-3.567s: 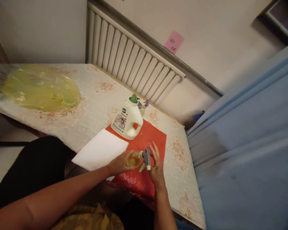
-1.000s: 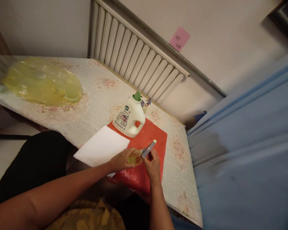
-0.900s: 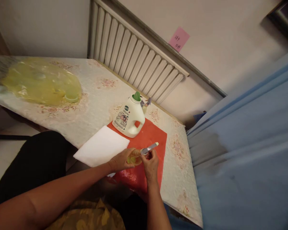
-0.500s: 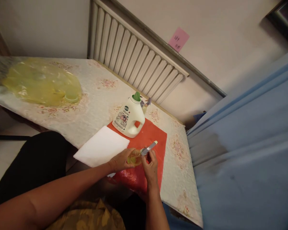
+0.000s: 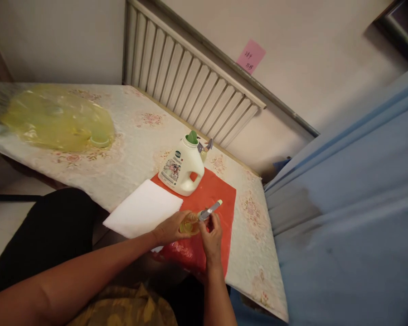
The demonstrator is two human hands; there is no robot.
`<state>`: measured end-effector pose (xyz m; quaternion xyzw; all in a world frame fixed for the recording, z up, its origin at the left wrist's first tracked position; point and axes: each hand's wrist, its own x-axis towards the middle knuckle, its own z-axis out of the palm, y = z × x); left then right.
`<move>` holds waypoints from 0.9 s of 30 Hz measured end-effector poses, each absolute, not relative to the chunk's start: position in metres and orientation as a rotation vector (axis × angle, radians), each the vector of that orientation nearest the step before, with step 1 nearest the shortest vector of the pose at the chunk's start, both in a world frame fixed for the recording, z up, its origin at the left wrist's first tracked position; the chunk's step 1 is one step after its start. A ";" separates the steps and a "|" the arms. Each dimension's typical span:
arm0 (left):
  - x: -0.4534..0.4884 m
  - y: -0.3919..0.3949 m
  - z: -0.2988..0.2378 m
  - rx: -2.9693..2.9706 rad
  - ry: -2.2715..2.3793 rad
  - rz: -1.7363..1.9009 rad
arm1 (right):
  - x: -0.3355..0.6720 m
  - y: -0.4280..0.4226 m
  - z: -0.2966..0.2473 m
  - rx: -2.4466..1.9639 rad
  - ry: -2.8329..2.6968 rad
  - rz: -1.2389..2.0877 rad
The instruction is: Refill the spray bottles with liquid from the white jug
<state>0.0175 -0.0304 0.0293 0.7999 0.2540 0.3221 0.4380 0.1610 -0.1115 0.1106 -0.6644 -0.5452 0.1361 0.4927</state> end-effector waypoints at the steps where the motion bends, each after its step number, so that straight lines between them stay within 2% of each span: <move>1: 0.018 -0.030 0.028 1.990 0.637 0.801 | 0.162 -0.112 0.111 -1.604 -1.339 0.334; 9: 0.018 -0.030 0.031 2.003 0.613 0.798 | 0.151 -0.101 0.102 -1.696 -1.057 0.248; 16: 0.016 -0.032 0.038 1.970 0.616 0.798 | 0.155 -0.109 0.107 -1.598 -1.274 0.265; 27: 0.018 -0.030 0.039 1.952 0.604 0.787 | 0.149 -0.103 0.090 -1.721 -1.039 0.154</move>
